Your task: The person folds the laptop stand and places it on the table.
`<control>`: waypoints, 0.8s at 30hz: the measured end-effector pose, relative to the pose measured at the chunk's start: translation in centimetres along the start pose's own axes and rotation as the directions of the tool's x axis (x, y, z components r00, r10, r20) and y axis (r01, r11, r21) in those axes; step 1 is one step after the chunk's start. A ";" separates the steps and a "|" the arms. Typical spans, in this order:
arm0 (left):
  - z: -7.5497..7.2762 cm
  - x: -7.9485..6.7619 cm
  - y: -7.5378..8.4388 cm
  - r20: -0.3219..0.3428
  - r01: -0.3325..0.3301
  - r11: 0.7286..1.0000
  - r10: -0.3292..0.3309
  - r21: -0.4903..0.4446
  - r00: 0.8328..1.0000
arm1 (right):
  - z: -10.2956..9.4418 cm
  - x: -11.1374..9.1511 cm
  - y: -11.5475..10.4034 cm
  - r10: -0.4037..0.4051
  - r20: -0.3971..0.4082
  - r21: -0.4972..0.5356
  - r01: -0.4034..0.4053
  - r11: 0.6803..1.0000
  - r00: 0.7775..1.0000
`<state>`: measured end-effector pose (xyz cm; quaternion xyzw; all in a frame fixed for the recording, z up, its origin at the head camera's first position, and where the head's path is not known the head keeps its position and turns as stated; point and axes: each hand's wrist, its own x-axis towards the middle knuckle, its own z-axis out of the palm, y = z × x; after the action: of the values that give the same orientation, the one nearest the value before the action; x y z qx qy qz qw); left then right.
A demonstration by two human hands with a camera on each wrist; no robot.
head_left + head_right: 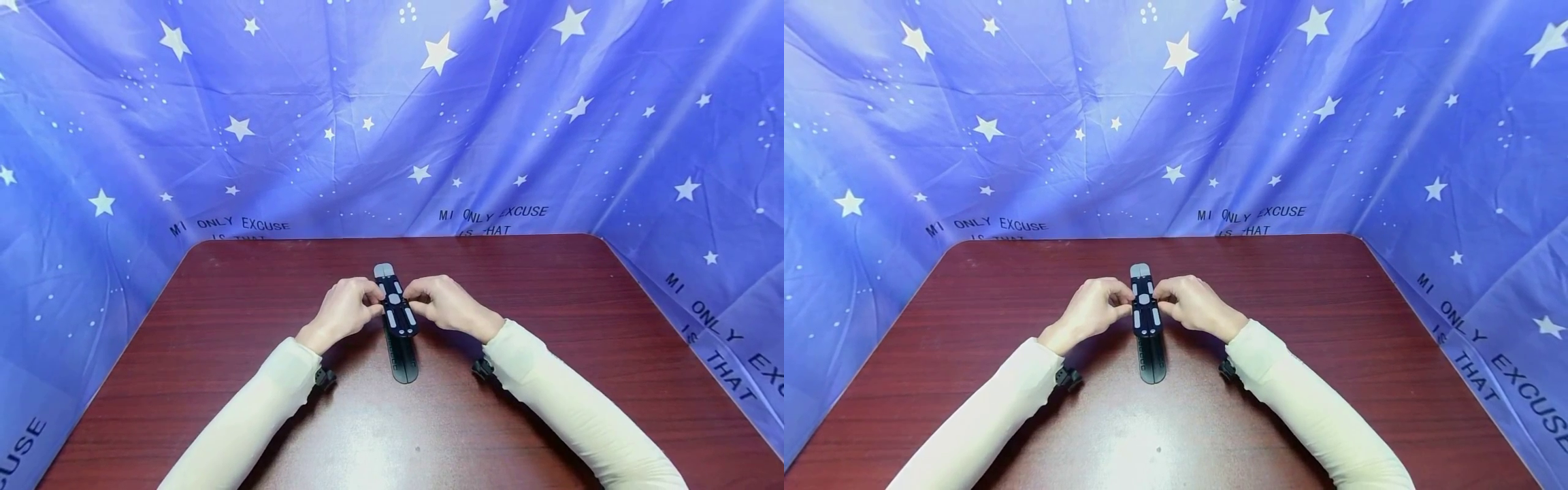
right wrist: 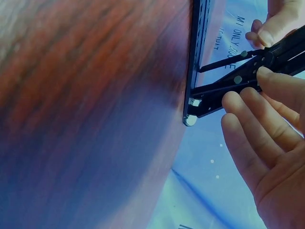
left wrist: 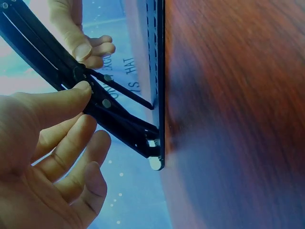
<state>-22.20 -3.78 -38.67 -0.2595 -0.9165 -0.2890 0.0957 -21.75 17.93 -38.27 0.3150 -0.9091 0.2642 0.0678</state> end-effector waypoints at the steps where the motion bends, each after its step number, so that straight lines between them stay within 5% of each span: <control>1: 0.0 0.0 0.0 0.004 0.003 1.000 -0.003 -0.004 1.000 | 0.0 0.0 0.0 0.004 0.005 -0.001 -0.004 1.000 1.000; 24: 0.8 -0.2 -0.2 0.118 0.015 1.000 -0.015 -0.004 0.993 | 0.4 -0.4 -0.1 0.058 0.126 -0.047 -0.052 0.998 0.990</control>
<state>-22.17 -3.55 -39.46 -0.2694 -0.9219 -0.2759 0.0385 -21.37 17.86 -38.65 0.3045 -0.9255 0.2253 0.0090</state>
